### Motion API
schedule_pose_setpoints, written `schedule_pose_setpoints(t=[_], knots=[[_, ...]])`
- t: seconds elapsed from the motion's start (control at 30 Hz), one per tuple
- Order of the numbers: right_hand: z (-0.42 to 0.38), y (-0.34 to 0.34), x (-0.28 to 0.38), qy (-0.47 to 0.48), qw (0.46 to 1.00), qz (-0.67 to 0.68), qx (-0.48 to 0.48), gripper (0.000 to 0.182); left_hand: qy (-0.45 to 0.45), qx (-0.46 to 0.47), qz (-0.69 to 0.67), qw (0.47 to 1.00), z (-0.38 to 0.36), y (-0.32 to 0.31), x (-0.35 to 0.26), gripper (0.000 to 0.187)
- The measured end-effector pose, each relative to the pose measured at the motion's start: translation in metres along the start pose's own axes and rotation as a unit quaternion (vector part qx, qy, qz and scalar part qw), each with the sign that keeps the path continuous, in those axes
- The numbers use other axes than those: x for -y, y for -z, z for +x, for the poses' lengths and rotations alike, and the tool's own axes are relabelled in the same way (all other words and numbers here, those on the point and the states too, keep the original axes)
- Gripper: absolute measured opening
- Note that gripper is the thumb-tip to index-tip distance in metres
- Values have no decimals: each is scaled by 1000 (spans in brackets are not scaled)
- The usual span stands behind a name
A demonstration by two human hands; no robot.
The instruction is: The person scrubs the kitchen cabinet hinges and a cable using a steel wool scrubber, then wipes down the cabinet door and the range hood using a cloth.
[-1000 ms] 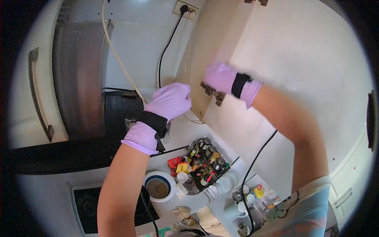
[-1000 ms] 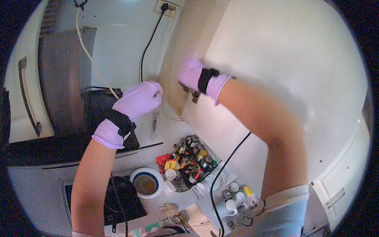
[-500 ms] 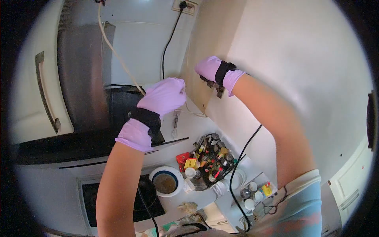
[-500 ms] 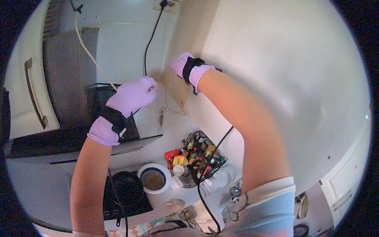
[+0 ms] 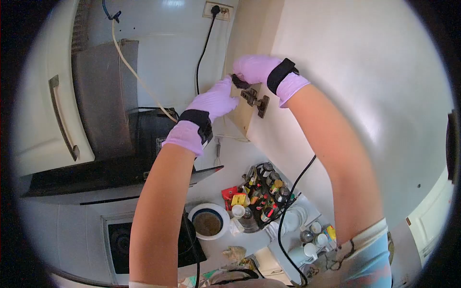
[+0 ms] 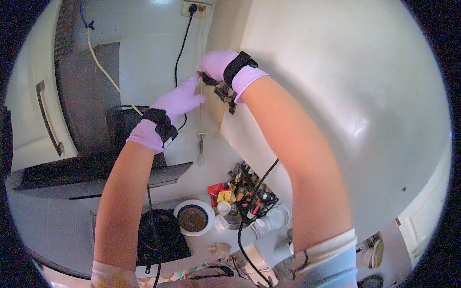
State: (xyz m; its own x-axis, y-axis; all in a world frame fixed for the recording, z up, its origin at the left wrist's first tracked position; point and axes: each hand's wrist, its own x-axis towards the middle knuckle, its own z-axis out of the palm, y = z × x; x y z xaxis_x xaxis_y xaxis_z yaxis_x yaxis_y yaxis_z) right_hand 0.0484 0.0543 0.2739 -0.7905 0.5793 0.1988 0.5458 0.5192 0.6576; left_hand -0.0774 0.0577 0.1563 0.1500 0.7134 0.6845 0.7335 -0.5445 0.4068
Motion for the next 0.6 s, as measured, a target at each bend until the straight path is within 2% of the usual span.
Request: schedule_pose_setpoints(t=[0.03,0.07,0.13,0.17,0.23,0.27,0.37,0.43,0.47,0.5,0.53,0.57,0.6], knots=[[-2,8,2,-18,1000,25,-4,18,3,-33,-27,999,8,1,-6,56],[3,6,0,-16,999,28,-8,18,5,-33,-22,999,15,3,-10,56],[14,-1,-6,-18,998,63,7,18,76,0,-127,989,23,16,-28,57],[16,-3,-12,-18,998,65,3,18,76,-1,-124,989,26,16,-30,57],[9,0,-16,-12,996,93,-11,15,70,27,-232,970,31,16,-29,56],[4,2,-20,-17,992,116,36,17,70,27,-230,970,39,12,-23,56],[-1,-5,-30,-31,983,181,7,19,71,71,-260,960,60,-5,0,51],[-12,7,-21,-75,976,203,-4,24,61,47,-265,961,62,0,-3,40],[-15,10,-18,-120,966,225,-46,26,59,54,-263,962,61,3,-5,40],[-18,8,-16,-164,952,244,-88,29,67,51,-293,952,58,9,-10,29],[-20,5,-11,-168,950,247,-87,29,77,48,-323,942,54,13,-12,20],[-22,2,-3,-205,932,267,-135,29,77,54,-323,942,55,14,-8,20],[-27,-3,5,-241,909,287,-182,30,85,62,-304,947,60,15,0,29]])
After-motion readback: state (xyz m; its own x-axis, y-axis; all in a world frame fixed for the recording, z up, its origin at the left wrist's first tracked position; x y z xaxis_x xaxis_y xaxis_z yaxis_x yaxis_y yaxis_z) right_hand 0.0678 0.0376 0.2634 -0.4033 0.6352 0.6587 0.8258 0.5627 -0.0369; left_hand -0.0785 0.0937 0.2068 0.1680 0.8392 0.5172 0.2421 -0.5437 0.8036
